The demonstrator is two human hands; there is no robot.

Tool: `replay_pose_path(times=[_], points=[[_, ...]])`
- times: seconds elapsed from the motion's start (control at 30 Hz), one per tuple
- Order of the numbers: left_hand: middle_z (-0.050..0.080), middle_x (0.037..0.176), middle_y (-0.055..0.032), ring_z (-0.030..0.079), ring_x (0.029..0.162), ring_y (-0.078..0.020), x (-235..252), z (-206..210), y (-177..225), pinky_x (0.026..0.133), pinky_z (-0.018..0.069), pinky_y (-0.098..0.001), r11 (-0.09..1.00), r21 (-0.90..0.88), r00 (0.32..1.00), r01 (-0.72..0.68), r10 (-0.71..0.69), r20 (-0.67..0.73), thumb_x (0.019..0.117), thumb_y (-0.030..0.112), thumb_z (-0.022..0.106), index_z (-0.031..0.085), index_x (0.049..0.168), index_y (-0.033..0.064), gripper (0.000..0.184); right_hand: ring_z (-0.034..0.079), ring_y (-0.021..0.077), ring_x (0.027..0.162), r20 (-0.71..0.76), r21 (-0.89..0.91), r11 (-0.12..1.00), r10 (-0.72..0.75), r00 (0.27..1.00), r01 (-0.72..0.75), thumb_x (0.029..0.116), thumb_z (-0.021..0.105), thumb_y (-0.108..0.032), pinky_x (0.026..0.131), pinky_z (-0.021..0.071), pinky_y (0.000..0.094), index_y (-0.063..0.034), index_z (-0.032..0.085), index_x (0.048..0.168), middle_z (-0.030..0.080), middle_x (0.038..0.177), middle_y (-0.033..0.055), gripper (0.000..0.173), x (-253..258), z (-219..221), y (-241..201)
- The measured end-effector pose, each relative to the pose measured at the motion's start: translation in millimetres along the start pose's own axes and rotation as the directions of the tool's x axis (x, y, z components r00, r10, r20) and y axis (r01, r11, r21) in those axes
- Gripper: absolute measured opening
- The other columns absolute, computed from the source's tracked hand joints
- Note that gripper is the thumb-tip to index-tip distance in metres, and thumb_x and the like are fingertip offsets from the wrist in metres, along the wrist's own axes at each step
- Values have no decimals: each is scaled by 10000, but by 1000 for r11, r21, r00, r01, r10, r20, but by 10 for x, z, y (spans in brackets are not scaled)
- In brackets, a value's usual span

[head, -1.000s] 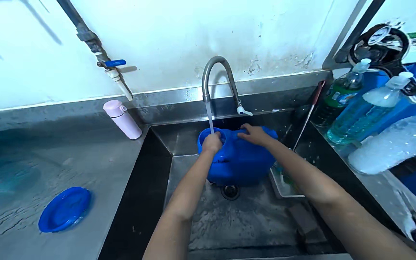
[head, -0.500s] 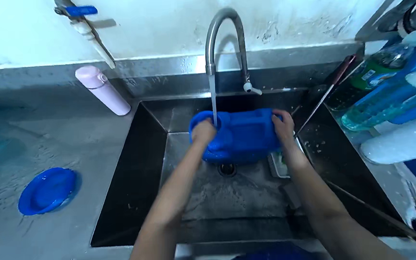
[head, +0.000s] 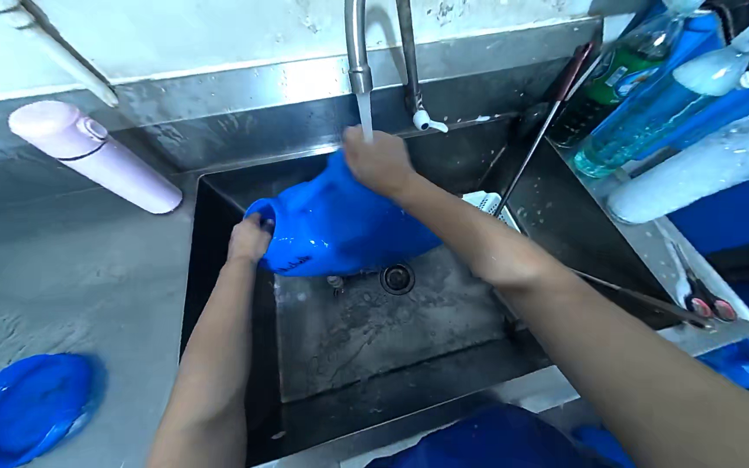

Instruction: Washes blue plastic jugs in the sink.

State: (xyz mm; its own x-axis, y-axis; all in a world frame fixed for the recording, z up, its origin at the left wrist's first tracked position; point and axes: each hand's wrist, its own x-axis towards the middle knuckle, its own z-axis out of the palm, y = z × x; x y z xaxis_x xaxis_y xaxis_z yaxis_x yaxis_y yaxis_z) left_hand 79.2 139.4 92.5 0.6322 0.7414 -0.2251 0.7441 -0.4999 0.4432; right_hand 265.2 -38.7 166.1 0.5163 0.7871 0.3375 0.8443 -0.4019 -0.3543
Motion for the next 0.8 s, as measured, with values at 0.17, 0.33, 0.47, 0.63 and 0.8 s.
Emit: replay_pose_path(times=[0.17, 0.33, 0.47, 0.63, 0.8], points=[[627, 1222, -367, 595, 1190, -544, -262, 275, 1186, 992, 443, -706, 968, 37, 963, -248, 242, 121, 1007, -2, 515, 584, 1295, -94, 311, 680, 477, 1024, -129, 52, 954, 299, 946, -294, 1079, 418, -174, 816, 531, 643, 120, 633, 1135, 659, 1160, 305, 368, -930, -155, 1411], [439, 1484, -320, 520, 1310, -495, -202, 669, 2026, 1003, 461, -672, 972, 65, 949, -225, 204, 239, 1026, 160, 522, 475, 1440, -19, 454, 463, 526, 1359, 74, 24, 928, 370, 926, -373, 973, 528, 24, 1076, 394, 673, 104, 618, 1277, 471, 1471, 342, 327, -1007, -416, 1972], [603, 1240, -249, 656, 972, -275, -306, 535, 1829, 845, 558, -407, 831, -553, 964, -63, 195, 183, 1085, 177, 500, 452, 1413, -58, 406, 598, 489, 1193, 207, 58, 994, 79, 975, -93, 778, 784, -33, 1004, 417, 694, 8, 665, 1261, 659, 1235, 289, 499, -896, -71, 1540], [646, 970, -63, 658, 785, -115, -434, 501, 1792, 715, 572, -253, 257, -941, 975, 221, -46, 216, 1132, 319, 317, 487, 1282, 58, 346, 626, 461, 1160, 161, 16, 984, 173, 972, -178, 873, 733, -79, 1020, 402, 657, 47, 694, 1140, 693, 1158, 273, 298, -871, 49, 1307], [603, 974, -54, 621, 799, -110, -316, 651, 1891, 721, 546, -243, 125, -969, 975, 212, 43, 219, 1123, 315, 340, 486, 1259, 85, 305, 652, 496, 1086, 60, 2, 996, 87, 994, -87, 863, 724, -56, 964, 434, 672, 73, 697, 1077, 699, 1081, 302, 252, -958, 125, 1392]])
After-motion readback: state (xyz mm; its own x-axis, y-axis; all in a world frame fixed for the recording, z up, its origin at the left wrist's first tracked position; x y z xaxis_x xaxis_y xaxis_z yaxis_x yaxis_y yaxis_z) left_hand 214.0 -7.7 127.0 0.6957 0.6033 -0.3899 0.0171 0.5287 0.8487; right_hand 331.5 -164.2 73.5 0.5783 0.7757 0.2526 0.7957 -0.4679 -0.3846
